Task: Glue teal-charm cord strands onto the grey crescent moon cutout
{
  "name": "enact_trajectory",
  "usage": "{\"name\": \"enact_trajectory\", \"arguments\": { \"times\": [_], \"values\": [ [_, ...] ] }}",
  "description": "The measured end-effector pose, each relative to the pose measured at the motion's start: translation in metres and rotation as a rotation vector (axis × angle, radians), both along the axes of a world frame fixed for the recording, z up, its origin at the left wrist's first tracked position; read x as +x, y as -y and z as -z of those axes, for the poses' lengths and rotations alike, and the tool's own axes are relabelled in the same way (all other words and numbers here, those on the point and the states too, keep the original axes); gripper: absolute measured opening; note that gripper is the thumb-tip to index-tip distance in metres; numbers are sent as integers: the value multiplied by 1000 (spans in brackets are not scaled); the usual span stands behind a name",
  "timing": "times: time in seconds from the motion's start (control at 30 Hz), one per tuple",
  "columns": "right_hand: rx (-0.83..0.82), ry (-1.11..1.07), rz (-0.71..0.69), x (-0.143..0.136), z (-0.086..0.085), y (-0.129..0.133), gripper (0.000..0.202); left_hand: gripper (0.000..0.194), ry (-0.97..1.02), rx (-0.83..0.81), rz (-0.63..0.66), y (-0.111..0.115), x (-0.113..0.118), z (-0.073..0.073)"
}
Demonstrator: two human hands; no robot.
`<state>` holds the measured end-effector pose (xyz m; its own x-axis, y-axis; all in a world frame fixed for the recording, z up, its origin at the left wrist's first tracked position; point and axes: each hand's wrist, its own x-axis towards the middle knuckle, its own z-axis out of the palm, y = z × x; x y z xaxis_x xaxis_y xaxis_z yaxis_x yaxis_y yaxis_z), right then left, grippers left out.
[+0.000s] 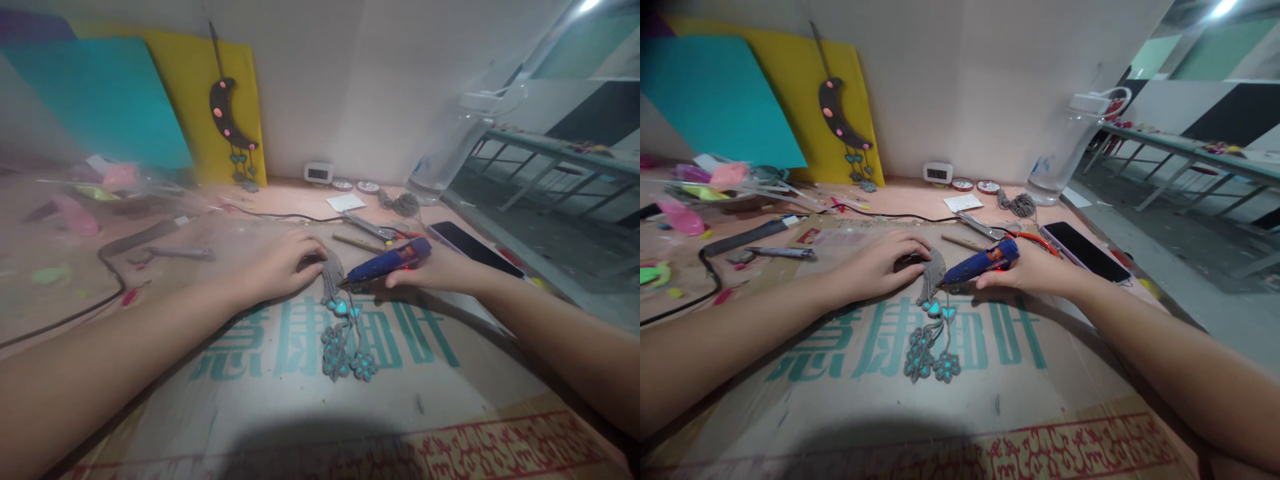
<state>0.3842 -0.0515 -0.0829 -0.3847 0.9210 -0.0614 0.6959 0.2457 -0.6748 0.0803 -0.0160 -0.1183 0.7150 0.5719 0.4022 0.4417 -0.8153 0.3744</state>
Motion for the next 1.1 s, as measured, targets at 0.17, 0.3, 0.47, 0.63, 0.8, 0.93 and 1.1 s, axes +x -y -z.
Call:
{"name": "enact_trajectory", "arguments": {
  "times": [0.17,0.3,0.47,0.63,0.8,0.93,1.1],
  "values": [
    [61,30,31,3,4,-2,39,16,-3,4,-2,0,0,0],
    [94,44,63,5,8,-4,39,17,-3,11,-2,-1,-1,1],
    [112,60,114,4,10,-5,45,17,3,21,4,-2,-1,2],
    [141,75,147,2,11,-4,47,17,-1,13,6,-1,-1,1],
    [188,44,133,-2,10,-4,44,16,3,15,8,-2,-1,2],
    [180,0,75,-6,5,-3,39,16,6,18,7,-2,-1,2],
    [180,-6,128,-8,7,-2,40,17,11,25,10,-2,0,2]
  ]
}}
